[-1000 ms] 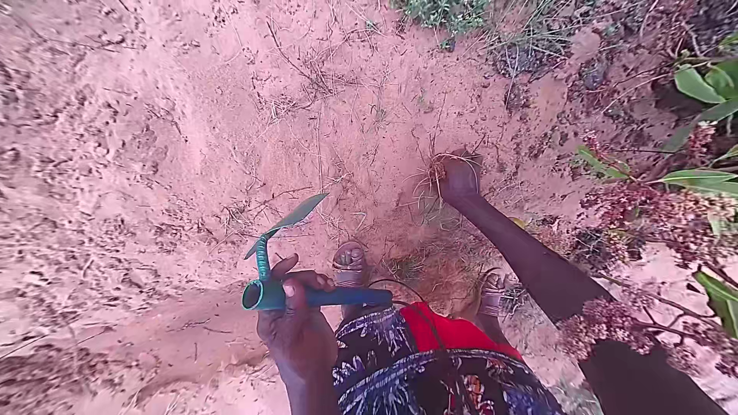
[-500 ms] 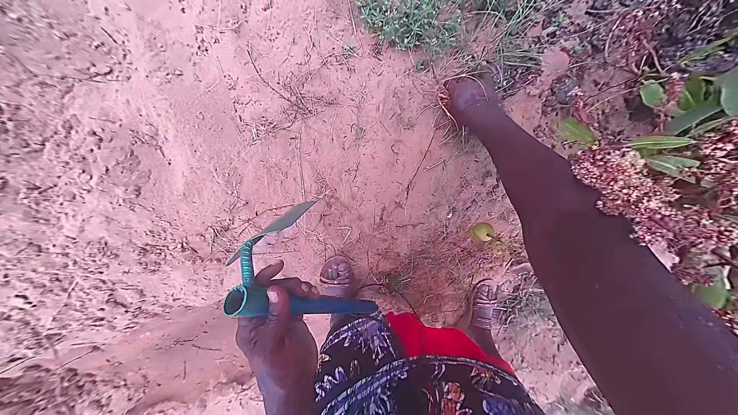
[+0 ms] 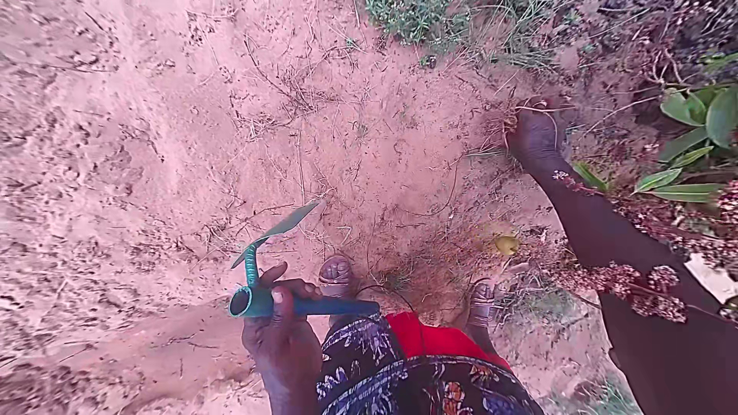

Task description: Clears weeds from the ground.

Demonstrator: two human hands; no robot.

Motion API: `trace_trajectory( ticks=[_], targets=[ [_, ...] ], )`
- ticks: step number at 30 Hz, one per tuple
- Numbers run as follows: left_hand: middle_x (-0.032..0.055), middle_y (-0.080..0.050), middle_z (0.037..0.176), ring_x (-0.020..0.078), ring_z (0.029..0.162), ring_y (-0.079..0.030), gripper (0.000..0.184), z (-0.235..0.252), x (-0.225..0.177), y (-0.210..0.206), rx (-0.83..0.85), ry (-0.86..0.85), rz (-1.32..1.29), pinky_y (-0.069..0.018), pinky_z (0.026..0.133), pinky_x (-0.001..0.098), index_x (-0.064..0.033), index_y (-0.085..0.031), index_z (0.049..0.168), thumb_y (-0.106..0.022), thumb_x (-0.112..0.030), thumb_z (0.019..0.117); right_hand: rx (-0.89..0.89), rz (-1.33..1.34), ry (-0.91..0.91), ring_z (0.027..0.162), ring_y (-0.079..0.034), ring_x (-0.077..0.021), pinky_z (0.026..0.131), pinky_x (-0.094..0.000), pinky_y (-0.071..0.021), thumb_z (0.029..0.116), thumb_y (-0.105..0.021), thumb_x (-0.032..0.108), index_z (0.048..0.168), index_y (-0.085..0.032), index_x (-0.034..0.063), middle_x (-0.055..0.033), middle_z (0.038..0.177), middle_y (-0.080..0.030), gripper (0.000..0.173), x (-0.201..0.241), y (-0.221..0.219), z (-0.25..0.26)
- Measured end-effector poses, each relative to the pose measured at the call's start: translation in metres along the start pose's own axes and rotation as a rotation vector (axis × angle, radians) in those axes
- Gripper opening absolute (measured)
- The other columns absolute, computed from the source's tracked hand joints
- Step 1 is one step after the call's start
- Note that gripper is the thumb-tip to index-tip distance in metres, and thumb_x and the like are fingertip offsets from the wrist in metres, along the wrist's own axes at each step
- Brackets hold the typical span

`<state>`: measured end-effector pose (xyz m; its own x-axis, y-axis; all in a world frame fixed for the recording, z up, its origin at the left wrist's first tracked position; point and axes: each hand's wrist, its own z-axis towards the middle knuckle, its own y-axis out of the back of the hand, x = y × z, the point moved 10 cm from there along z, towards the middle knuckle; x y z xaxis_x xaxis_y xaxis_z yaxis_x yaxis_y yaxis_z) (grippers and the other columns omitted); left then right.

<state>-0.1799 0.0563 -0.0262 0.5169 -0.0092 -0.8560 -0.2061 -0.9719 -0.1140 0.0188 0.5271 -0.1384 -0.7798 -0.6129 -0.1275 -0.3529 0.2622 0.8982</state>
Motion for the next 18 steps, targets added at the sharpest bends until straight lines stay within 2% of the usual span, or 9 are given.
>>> trace_trajectory(
  ticks=[2, 5, 8, 9, 10, 13, 16, 17, 18],
  targets=[
    [-0.0042, -0.071, 0.071, 0.0102, 0.061, -0.070, 0.020, 0.001, -0.001, 0.001, -0.012, 0.004, 0.010, -0.0622, 0.061, 0.0271, -0.0131, -0.059, 0.116, -0.044, -0.018, 0.1046, -0.006, -0.004, 0.233, 0.124, -0.056, -0.0530, 0.107, -0.0676, -0.0340, 0.0930, -0.064, 0.003, 0.121, -0.062, -0.0091, -0.0342, 0.122, -0.064, 0.031, 0.058, -0.015, 0.010],
    [-0.0033, -0.070, 0.071, 0.0106, 0.061, -0.069, 0.020, 0.002, 0.000, -0.004, -0.001, -0.002, 0.003, -0.0617, 0.061, 0.0275, -0.0137, -0.060, 0.117, -0.046, -0.021, 0.1046, 0.013, 0.010, 0.264, 0.120, -0.061, -0.0521, 0.110, -0.0638, -0.0363, 0.0999, -0.054, 0.001, 0.142, -0.053, -0.0023, -0.0333, 0.121, -0.066, 0.043, 0.104, -0.010, 0.054],
    [-0.0026, -0.072, 0.072, 0.0109, 0.062, -0.070, 0.019, 0.001, 0.001, -0.007, 0.028, -0.002, 0.005, -0.0620, 0.062, 0.0275, -0.0155, -0.063, 0.117, -0.055, -0.026, 0.1037, 0.244, -0.031, 0.092, 0.137, -0.046, -0.0545, 0.118, -0.0657, -0.0276, 0.1013, -0.053, -0.001, 0.145, -0.046, -0.0102, -0.0384, 0.139, -0.053, 0.045, 0.106, 0.003, 0.092],
    [-0.0030, -0.072, 0.072, 0.0107, 0.062, -0.070, 0.019, 0.001, 0.002, -0.009, 0.037, 0.003, 0.008, -0.0620, 0.062, 0.0275, -0.0160, -0.063, 0.117, -0.056, -0.027, 0.1032, 0.274, -0.060, 0.067, 0.138, -0.045, -0.0546, 0.116, -0.0664, -0.0300, 0.1004, -0.054, -0.002, 0.142, -0.047, -0.0122, -0.0384, 0.140, -0.052, 0.044, 0.098, 0.002, 0.102],
    [-0.0038, -0.071, 0.072, 0.0102, 0.062, -0.070, 0.018, 0.001, 0.004, -0.010, 0.041, 0.011, 0.015, -0.0621, 0.062, 0.0274, -0.0164, -0.063, 0.116, -0.056, -0.026, 0.1029, 0.272, -0.077, 0.055, 0.137, -0.046, -0.0542, 0.112, -0.0674, -0.0345, 0.0989, -0.056, -0.002, 0.140, -0.048, -0.0122, -0.0372, 0.139, -0.054, 0.043, 0.090, -0.001, 0.110],
    [-0.0052, -0.070, 0.071, 0.0086, 0.060, -0.068, 0.018, 0.002, 0.005, -0.013, 0.032, 0.012, 0.032, -0.0615, 0.060, 0.0259, -0.0155, -0.063, 0.116, -0.051, -0.020, 0.1032, 0.274, -0.038, -0.040, 0.136, -0.047, -0.0558, 0.109, -0.0708, -0.0358, 0.0973, -0.061, 0.001, 0.143, -0.044, -0.0136, -0.0388, 0.141, -0.052, 0.051, 0.084, 0.007, 0.111],
    [-0.0045, -0.070, 0.072, 0.0095, 0.062, -0.069, 0.018, 0.005, 0.000, -0.012, 0.045, -0.009, 0.033, -0.0619, 0.062, 0.0268, -0.0164, -0.064, 0.117, -0.055, -0.025, 0.1034, 0.121, 0.093, -0.105, 0.142, -0.037, -0.0586, 0.110, -0.0741, -0.0326, 0.0886, -0.067, -0.002, 0.151, -0.033, -0.0137, -0.0406, 0.151, -0.040, 0.072, 0.082, 0.013, 0.111],
    [-0.0043, -0.071, 0.072, 0.0099, 0.062, -0.069, 0.019, 0.005, -0.001, -0.011, 0.050, -0.011, 0.034, -0.0620, 0.063, 0.0273, -0.0169, -0.064, 0.117, -0.057, -0.028, 0.1029, 0.162, 0.110, -0.128, 0.147, -0.030, -0.0576, 0.113, -0.0733, -0.0291, 0.0891, -0.067, -0.002, 0.156, -0.024, -0.0129, -0.0401, 0.158, -0.031, 0.080, 0.082, 0.014, 0.108],
    [-0.0040, -0.071, 0.073, 0.0102, 0.063, -0.070, 0.020, 0.003, 0.000, -0.009, 0.052, -0.008, 0.036, -0.0619, 0.064, 0.0274, -0.0172, -0.065, 0.117, -0.059, -0.029, 0.1025, 0.199, 0.098, -0.150, 0.148, -0.028, -0.0567, 0.115, -0.0720, -0.0284, 0.0898, -0.067, 0.000, 0.156, -0.023, -0.0133, -0.0403, 0.158, -0.028, 0.080, 0.080, 0.014, 0.106]
  ],
)
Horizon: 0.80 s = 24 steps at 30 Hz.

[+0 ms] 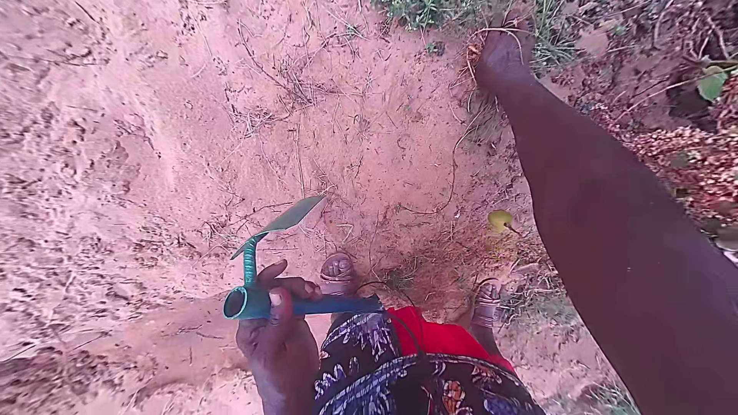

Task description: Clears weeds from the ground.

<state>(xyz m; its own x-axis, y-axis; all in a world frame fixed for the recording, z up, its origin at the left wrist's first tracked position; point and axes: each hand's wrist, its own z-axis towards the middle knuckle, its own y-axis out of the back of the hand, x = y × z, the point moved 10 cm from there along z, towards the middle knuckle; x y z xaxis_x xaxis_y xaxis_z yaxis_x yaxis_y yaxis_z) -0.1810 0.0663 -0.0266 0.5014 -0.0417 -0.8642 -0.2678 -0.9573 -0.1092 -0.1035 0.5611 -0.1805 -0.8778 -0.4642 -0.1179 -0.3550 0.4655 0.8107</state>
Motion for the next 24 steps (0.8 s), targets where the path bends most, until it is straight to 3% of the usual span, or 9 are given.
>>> trace_trajectory(
  ticks=[3, 5, 9, 11, 14, 17, 20, 24],
  targets=[
    [-0.0036, -0.070, 0.071, 0.0105, 0.061, -0.069, 0.019, 0.001, 0.003, 0.003, -0.024, 0.004, 0.011, -0.0617, 0.062, 0.0273, -0.0159, -0.063, 0.117, -0.055, -0.026, 0.1035, -0.030, -0.002, -0.056, 0.149, -0.029, -0.0543, 0.117, -0.0732, -0.0233, 0.0932, -0.065, 0.008, 0.152, -0.033, -0.0120, -0.0379, 0.155, -0.037, 0.070, -0.010, -0.004, 0.019],
    [-0.0040, -0.069, 0.070, 0.0103, 0.060, -0.068, 0.019, 0.000, 0.004, 0.008, -0.040, 0.013, 0.026, -0.0616, 0.061, 0.0274, -0.0149, -0.062, 0.117, -0.052, -0.024, 0.1038, -0.053, -0.022, -0.073, 0.149, -0.030, -0.0546, 0.114, -0.0793, -0.0180, 0.0901, -0.066, 0.014, 0.149, -0.041, -0.0092, -0.0349, 0.152, -0.044, 0.068, -0.019, -0.019, 0.039],
    [-0.0037, -0.070, 0.071, 0.0106, 0.061, -0.069, 0.019, -0.003, 0.005, 0.010, -0.032, 0.017, 0.014, -0.0617, 0.062, 0.0276, -0.0156, -0.063, 0.118, -0.056, -0.025, 0.1030, -0.083, -0.050, -0.127, 0.144, -0.036, -0.0572, 0.107, -0.0809, -0.0277, 0.0881, -0.067, 0.009, 0.151, -0.040, -0.0049, -0.0355, 0.147, -0.049, 0.070, -0.025, -0.020, 0.039],
    [-0.0041, -0.070, 0.072, 0.0104, 0.062, -0.069, 0.020, -0.002, 0.002, 0.012, -0.027, 0.008, 0.017, -0.0614, 0.063, 0.0269, -0.0166, -0.064, 0.118, -0.058, -0.027, 0.1024, -0.115, -0.054, -0.151, 0.146, -0.034, -0.0564, 0.106, -0.0804, -0.0312, 0.0886, -0.064, 0.004, 0.149, -0.043, -0.0052, -0.0340, 0.151, -0.046, 0.065, -0.023, -0.026, 0.040],
    [-0.0037, -0.070, 0.072, 0.0106, 0.062, -0.069, 0.020, -0.004, 0.000, 0.016, -0.025, 0.002, 0.028, -0.0615, 0.062, 0.0271, -0.0163, -0.063, 0.119, -0.057, -0.027, 0.1031, -0.113, -0.007, -0.197, 0.148, -0.032, -0.0543, 0.105, -0.0752, -0.0367, 0.0931, -0.057, -0.001, 0.154, -0.038, -0.0046, -0.0328, 0.155, -0.042, 0.064, -0.019, -0.024, 0.024],
    [-0.0025, -0.071, 0.073, 0.0116, 0.062, -0.070, 0.020, -0.004, -0.001, 0.018, -0.025, 0.001, 0.015, -0.0622, 0.062, 0.0279, -0.0151, -0.062, 0.119, -0.057, -0.027, 0.1033, -0.064, 0.048, -0.222, 0.140, -0.045, -0.0524, 0.107, -0.0640, -0.0435, 0.0966, -0.054, -0.004, 0.151, -0.034, -0.0126, -0.0369, 0.149, -0.046, 0.058, -0.004, -0.001, -0.009],
    [-0.0024, -0.071, 0.073, 0.0117, 0.062, -0.070, 0.021, -0.005, -0.003, 0.019, -0.012, 0.001, 0.015, -0.0624, 0.062, 0.0280, -0.0151, -0.062, 0.119, -0.058, -0.029, 0.1029, -0.056, 0.098, -0.246, 0.137, -0.050, -0.0506, 0.108, -0.0641, -0.0423, 0.0948, -0.058, -0.001, 0.146, -0.036, -0.0156, -0.0381, 0.145, -0.049, 0.057, -0.008, 0.006, -0.012],
    [-0.0031, -0.071, 0.073, 0.0107, 0.062, -0.069, 0.020, -0.004, -0.005, 0.017, -0.010, -0.003, 0.018, -0.0622, 0.062, 0.0273, -0.0151, -0.062, 0.118, -0.057, -0.026, 0.1032, 0.002, 0.129, -0.264, 0.143, -0.041, -0.0533, 0.113, -0.0678, -0.0335, 0.0956, -0.063, 0.007, 0.150, -0.028, -0.0179, -0.0408, 0.151, -0.039, 0.068, -0.014, 0.010, -0.008]
  ],
)
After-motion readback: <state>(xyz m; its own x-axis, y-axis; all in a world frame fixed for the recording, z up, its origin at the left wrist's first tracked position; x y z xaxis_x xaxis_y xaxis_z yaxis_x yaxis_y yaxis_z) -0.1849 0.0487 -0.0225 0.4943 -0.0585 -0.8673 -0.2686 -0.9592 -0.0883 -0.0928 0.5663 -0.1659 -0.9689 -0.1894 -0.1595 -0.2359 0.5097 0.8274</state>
